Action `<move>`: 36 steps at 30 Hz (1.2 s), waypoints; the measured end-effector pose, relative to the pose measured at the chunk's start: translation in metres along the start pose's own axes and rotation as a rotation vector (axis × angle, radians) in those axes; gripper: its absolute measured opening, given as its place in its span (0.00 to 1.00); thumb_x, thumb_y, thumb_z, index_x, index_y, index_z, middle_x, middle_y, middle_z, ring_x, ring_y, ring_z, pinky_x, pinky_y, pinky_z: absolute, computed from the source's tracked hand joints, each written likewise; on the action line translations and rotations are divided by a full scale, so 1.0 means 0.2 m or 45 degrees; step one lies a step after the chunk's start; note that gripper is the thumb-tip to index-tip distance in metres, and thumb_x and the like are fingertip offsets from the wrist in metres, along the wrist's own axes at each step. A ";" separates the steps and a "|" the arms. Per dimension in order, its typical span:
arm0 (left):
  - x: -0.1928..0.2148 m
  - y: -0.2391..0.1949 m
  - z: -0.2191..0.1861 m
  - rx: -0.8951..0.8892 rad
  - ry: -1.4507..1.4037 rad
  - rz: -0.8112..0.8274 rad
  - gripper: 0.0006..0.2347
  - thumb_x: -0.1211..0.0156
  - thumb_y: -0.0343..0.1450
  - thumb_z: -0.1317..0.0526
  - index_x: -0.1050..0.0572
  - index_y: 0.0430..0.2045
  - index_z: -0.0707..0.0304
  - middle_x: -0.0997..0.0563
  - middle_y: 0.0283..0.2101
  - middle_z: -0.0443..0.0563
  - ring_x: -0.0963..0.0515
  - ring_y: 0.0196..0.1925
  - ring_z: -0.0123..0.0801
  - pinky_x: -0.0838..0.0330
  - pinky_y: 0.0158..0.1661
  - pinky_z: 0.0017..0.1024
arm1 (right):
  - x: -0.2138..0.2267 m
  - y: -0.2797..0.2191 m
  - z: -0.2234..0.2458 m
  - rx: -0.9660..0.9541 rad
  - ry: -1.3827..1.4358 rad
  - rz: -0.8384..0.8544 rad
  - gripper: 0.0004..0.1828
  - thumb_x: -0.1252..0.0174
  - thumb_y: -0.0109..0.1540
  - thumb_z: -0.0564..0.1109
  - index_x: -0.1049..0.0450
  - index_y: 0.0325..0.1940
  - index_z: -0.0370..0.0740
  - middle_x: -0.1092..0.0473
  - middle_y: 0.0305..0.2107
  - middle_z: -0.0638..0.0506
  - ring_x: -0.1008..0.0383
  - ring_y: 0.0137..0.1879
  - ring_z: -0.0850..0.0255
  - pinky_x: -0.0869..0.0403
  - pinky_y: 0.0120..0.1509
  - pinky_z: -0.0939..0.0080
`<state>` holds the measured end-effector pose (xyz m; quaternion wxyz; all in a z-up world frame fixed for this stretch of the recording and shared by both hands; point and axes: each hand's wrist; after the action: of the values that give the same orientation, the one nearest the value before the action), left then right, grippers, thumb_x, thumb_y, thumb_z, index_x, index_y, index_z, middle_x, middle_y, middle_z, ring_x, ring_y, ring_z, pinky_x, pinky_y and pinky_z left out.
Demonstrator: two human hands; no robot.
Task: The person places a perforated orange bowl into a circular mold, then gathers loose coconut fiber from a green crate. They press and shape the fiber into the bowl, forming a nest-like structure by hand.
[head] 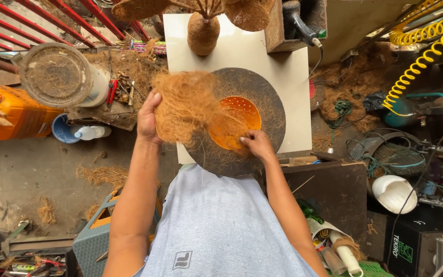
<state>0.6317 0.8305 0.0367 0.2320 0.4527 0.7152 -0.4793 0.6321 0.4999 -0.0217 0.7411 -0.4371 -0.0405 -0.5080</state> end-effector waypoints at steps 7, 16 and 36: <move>0.08 0.23 0.03 -0.184 0.028 0.007 0.12 0.46 0.73 0.64 0.30 0.51 0.60 0.20 0.51 0.63 0.16 0.50 0.48 0.20 0.53 0.44 | 0.34 -0.21 -0.38 0.072 0.813 -0.041 0.15 0.40 0.62 0.38 0.26 0.53 0.33 0.25 0.41 0.41 0.26 0.48 0.55 0.26 0.55 0.50; -0.05 0.31 0.29 -0.157 0.047 -0.009 0.11 0.43 0.71 0.65 0.27 0.48 0.63 0.18 0.46 0.63 0.16 0.48 0.46 0.19 0.49 0.42 | 0.81 -0.50 -1.18 -0.023 1.144 -0.344 0.13 0.42 0.62 0.35 0.26 0.51 0.37 0.24 0.35 0.46 0.21 0.41 0.56 0.22 0.46 0.55; -0.27 -0.33 -0.19 -0.683 0.018 0.115 0.15 0.53 0.75 0.62 0.31 0.57 0.50 0.27 0.63 0.56 0.25 0.67 0.47 0.32 0.70 0.55 | -0.13 0.45 -0.27 0.102 1.024 0.172 0.13 0.38 0.60 0.34 0.25 0.50 0.32 0.24 0.34 0.44 0.23 0.38 0.57 0.21 0.44 0.54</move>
<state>0.6040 0.8337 0.1260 0.3598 0.4100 0.7972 -0.2588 0.6696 0.4901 -0.1235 0.7461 -0.1761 0.2615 -0.5865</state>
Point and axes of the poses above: each hand's wrist, its own y-axis towards the middle knuckle, its own x-axis out of the back of the hand, z = x × y
